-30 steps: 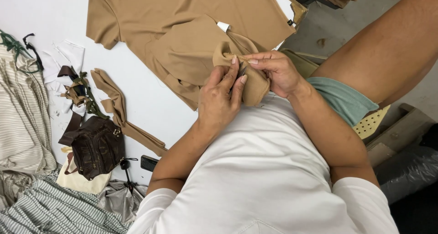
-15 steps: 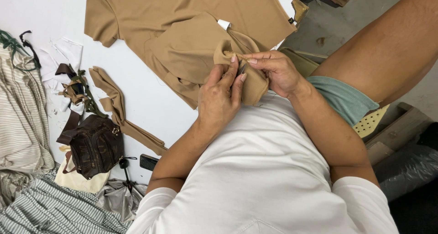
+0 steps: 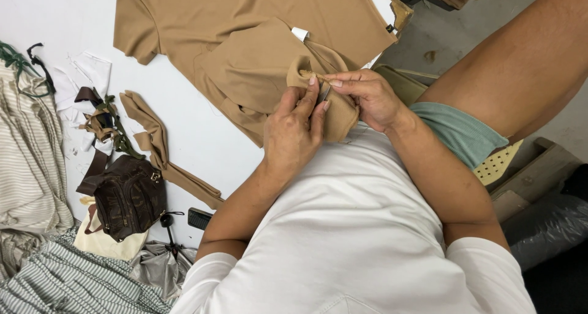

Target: Trimming loose threads from t-shirts using snips and inspecting the garments.

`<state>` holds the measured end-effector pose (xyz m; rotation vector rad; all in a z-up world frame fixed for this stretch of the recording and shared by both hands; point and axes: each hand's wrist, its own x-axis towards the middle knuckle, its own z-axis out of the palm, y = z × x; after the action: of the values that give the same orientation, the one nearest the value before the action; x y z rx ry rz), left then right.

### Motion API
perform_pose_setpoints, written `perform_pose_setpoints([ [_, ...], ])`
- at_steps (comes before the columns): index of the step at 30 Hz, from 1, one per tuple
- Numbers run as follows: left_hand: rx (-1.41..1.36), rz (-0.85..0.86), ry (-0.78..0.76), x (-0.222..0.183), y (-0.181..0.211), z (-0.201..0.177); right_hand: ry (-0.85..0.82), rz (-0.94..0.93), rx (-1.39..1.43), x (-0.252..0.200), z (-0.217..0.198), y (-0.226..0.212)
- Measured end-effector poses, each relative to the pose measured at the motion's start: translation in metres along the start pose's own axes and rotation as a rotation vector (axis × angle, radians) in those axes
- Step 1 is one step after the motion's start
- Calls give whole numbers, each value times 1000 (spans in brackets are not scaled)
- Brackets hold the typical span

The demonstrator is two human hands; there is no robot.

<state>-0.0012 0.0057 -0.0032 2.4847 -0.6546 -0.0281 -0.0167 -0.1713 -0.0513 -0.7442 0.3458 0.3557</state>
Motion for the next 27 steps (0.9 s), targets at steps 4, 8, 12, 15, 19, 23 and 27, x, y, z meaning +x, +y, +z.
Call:
perform_pose_setpoints([
  [4,38,-1,-7,1,0,0,-7,-13,-19,3,-4,4],
  [8,-17,-4,25,0,-1,7,-23,-14,-10,4,-3,5],
  [12,-160,1,85,-1,-3,11,-13,-19,73,4,2,4],
  [15,-177,11,94,1,1,8,-5,-17,86,2,3,1],
  [19,-151,40,103,5,2,4,-18,-19,48,4,-9,14],
  [23,-200,58,130,4,3,6,-52,-119,-91,-3,-1,11],
  [27,-312,59,182,1,2,11,-64,-158,-125,-5,-1,14],
])
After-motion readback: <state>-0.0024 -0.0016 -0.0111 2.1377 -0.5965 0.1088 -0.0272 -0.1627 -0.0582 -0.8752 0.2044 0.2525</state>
